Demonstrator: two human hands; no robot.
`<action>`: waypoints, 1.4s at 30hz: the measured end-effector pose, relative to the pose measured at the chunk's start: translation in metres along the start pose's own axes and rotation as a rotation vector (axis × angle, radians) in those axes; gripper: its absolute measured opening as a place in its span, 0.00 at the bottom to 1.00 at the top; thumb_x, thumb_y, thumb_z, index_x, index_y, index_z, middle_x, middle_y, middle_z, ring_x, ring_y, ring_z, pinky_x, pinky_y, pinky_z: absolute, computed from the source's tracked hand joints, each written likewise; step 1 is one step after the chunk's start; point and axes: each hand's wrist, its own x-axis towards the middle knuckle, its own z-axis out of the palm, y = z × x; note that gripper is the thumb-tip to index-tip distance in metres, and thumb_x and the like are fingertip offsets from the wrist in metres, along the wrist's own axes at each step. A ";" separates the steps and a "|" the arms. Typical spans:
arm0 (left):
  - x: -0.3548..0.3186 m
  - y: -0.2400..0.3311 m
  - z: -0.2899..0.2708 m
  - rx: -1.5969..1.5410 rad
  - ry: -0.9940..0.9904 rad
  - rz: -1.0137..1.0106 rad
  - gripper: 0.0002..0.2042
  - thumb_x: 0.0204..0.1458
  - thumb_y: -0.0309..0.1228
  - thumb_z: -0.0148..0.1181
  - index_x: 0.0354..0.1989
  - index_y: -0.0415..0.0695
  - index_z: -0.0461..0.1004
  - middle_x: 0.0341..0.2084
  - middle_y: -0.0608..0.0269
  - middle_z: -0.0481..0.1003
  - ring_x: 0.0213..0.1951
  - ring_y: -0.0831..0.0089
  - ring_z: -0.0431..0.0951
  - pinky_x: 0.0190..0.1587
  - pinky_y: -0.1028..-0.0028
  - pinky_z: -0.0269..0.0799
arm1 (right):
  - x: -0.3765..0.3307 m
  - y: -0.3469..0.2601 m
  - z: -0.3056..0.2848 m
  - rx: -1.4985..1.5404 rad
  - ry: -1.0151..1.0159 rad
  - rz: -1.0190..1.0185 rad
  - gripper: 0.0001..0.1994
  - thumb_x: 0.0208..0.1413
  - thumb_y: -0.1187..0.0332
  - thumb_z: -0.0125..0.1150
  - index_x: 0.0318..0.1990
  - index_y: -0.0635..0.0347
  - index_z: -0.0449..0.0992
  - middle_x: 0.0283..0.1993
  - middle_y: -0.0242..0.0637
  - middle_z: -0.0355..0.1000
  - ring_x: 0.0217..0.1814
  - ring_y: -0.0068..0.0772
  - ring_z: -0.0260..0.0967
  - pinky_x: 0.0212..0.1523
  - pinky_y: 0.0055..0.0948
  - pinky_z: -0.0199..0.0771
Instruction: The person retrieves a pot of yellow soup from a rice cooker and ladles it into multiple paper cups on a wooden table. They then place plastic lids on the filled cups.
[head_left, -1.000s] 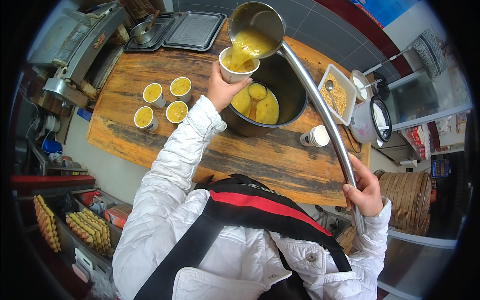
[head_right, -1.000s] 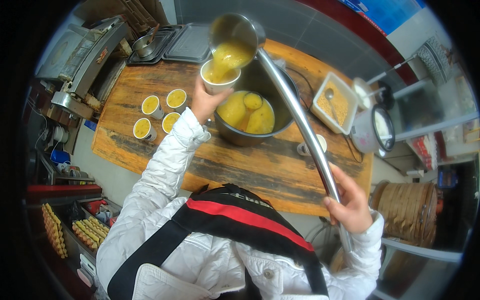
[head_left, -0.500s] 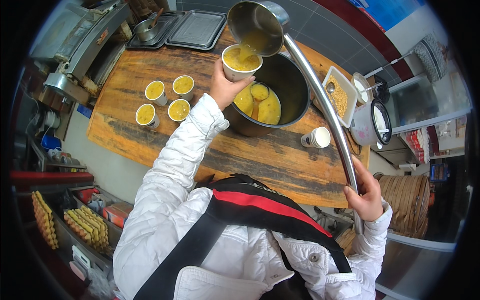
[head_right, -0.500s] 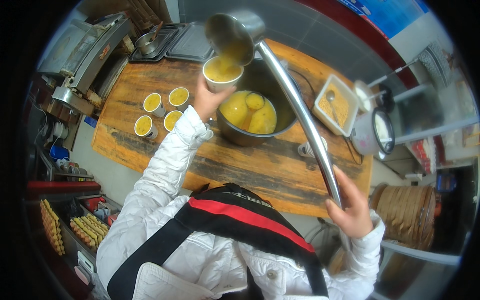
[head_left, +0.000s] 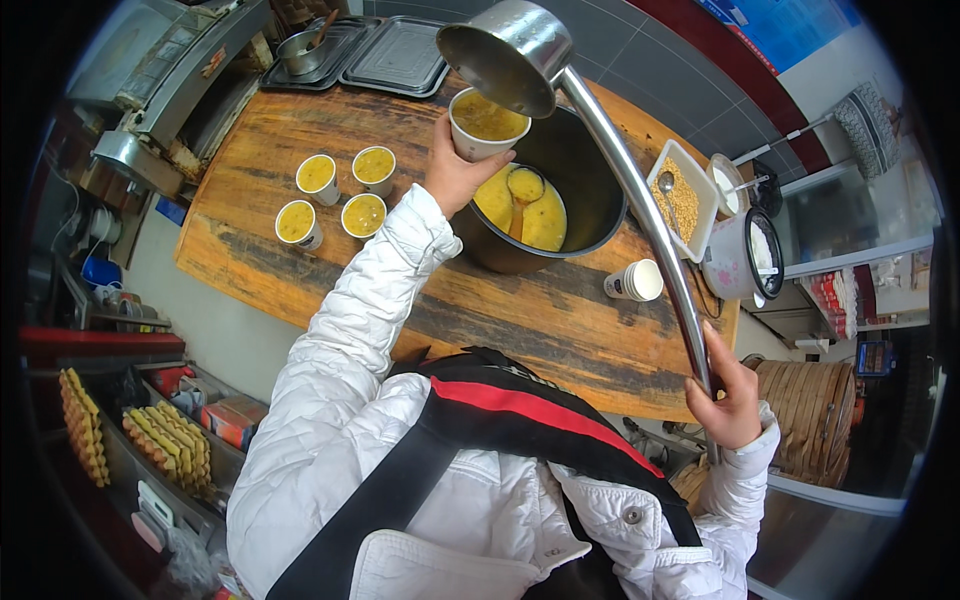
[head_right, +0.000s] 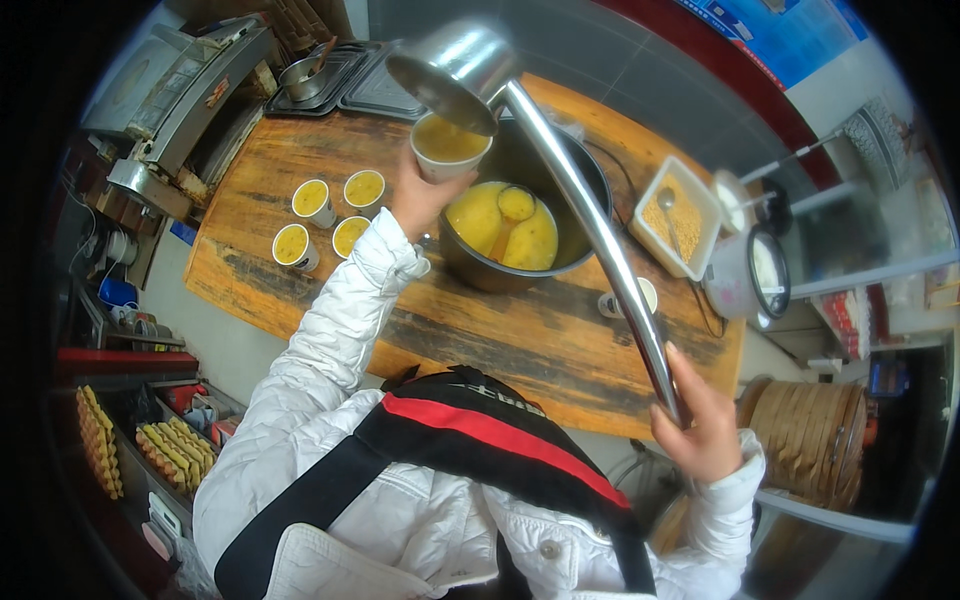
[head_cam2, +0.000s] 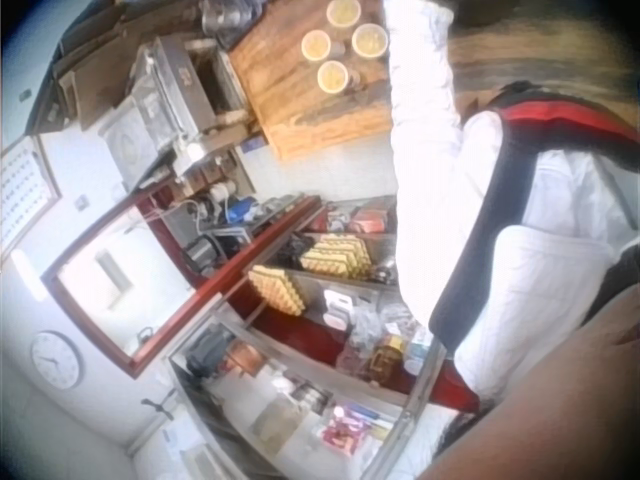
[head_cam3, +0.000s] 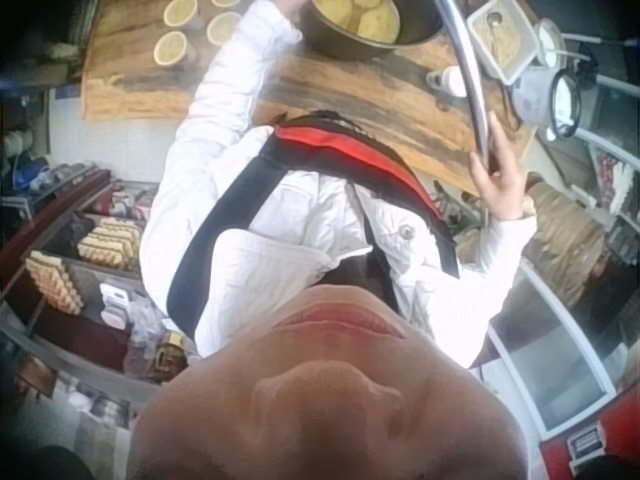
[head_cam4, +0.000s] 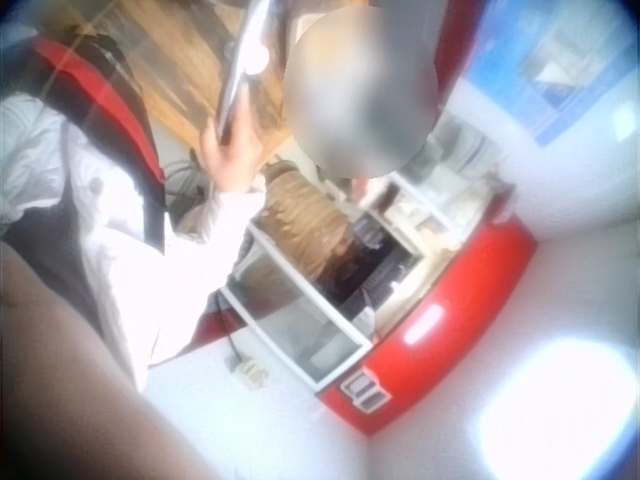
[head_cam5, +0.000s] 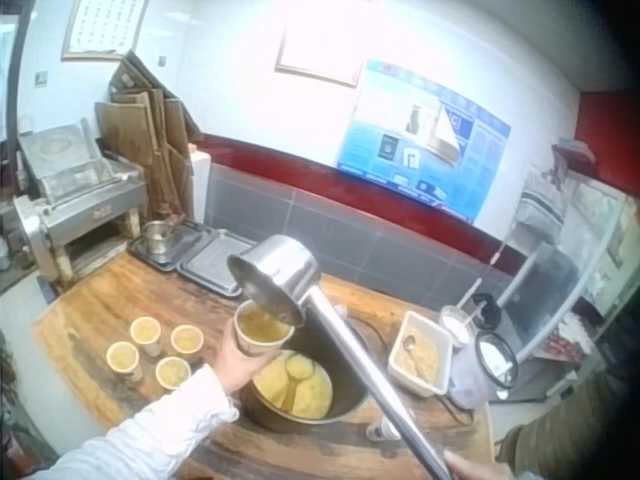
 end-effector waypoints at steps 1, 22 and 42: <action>0.001 -0.002 -0.001 0.021 0.004 0.003 0.37 0.36 0.33 0.75 0.53 0.37 0.58 0.46 0.54 0.69 0.48 0.67 0.72 0.49 0.70 0.69 | 0.000 -0.001 0.001 -0.053 0.009 -0.009 0.31 0.44 0.79 0.60 0.60 0.67 0.63 0.37 0.45 0.74 0.32 0.32 0.74 0.34 0.28 0.73; -0.010 0.017 -0.016 0.034 0.002 -0.012 0.36 0.38 0.30 0.74 0.53 0.38 0.56 0.47 0.54 0.69 0.49 0.68 0.71 0.51 0.70 0.69 | 0.008 0.041 0.018 0.967 -0.099 0.258 0.33 0.53 0.70 0.55 0.67 0.62 0.50 0.21 0.34 0.64 0.09 0.20 0.57 0.08 0.18 0.56; -0.179 -0.030 -0.132 0.209 0.274 -0.172 0.42 0.35 0.25 0.75 0.58 0.38 0.52 0.49 0.52 0.68 0.51 0.67 0.72 0.51 0.69 0.69 | 0.131 0.065 0.074 1.062 -0.436 0.570 0.24 0.58 0.69 0.46 0.61 0.66 0.57 0.20 0.31 0.64 0.09 0.18 0.55 0.08 0.15 0.55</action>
